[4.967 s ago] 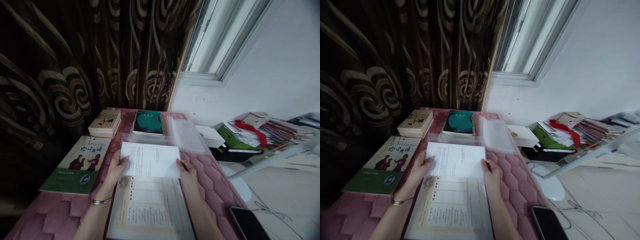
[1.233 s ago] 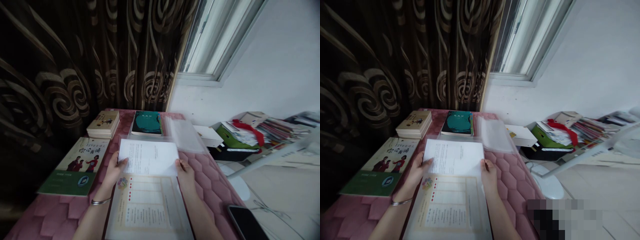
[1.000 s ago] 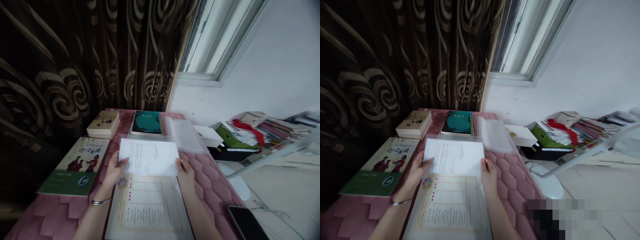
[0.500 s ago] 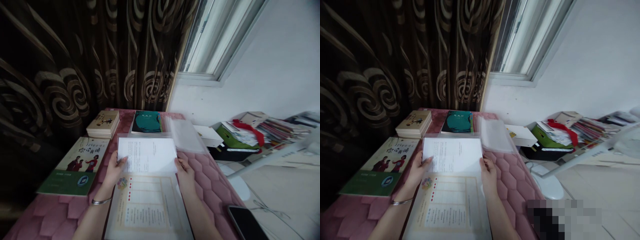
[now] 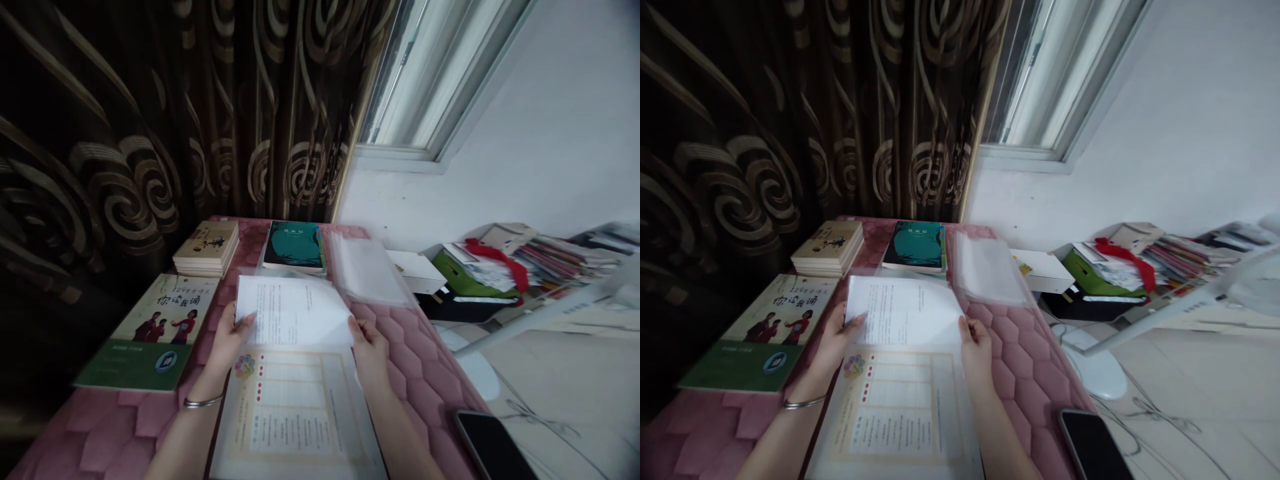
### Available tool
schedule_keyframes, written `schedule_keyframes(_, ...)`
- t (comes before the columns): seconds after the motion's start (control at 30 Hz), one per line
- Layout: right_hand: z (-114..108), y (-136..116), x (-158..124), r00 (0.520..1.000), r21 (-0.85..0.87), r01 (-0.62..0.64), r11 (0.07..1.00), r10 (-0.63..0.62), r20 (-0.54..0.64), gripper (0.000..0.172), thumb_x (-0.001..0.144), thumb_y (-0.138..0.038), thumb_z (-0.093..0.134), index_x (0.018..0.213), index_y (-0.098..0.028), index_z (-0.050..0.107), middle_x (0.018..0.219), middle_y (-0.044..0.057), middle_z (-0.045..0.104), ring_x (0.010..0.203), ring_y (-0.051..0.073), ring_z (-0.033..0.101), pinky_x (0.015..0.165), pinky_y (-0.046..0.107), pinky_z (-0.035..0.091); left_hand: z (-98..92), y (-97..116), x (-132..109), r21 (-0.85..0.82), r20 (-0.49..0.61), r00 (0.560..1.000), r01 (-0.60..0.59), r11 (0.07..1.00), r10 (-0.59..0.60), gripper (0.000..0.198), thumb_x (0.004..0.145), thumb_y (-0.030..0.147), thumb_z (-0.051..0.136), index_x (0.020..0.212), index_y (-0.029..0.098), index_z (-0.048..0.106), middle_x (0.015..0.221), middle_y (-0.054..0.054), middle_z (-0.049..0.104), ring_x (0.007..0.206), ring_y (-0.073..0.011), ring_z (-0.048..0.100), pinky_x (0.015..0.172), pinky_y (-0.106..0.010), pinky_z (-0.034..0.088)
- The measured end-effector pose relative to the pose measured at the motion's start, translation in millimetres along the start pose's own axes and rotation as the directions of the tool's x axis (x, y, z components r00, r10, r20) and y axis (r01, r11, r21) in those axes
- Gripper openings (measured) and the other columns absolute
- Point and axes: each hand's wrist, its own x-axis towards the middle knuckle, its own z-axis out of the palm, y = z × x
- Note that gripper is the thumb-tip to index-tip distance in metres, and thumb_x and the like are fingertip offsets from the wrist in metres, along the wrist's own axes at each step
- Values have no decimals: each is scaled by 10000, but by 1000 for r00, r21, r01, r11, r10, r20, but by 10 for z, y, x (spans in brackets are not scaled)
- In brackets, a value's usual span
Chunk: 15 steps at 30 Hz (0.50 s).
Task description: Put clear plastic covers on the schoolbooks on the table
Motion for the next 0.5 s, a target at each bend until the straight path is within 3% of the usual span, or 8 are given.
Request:
schedule_keyframes(0.17,-1,-25,-12,996,81,-89,993,90,-6,376,615,-534,729,711,-182,633,628,-8,611,586,163,522,519,260,417,-4,23,-13,8,17,999,34,999,-34,356,681,369,737,951,179,601,862,-29,693,777,-192,640,700,-294,512)
schedule_keyframes(0.5,6,87,19,995,-55,85,995,-87,-41,421,655,-602,679,672,-185,620,612,7,617,591,166,517,543,277,413,10,15,16,18,-10,1000,-11,1000,11,329,639,359,752,892,186,634,814,-23,684,751,-187,628,688,-296,509)
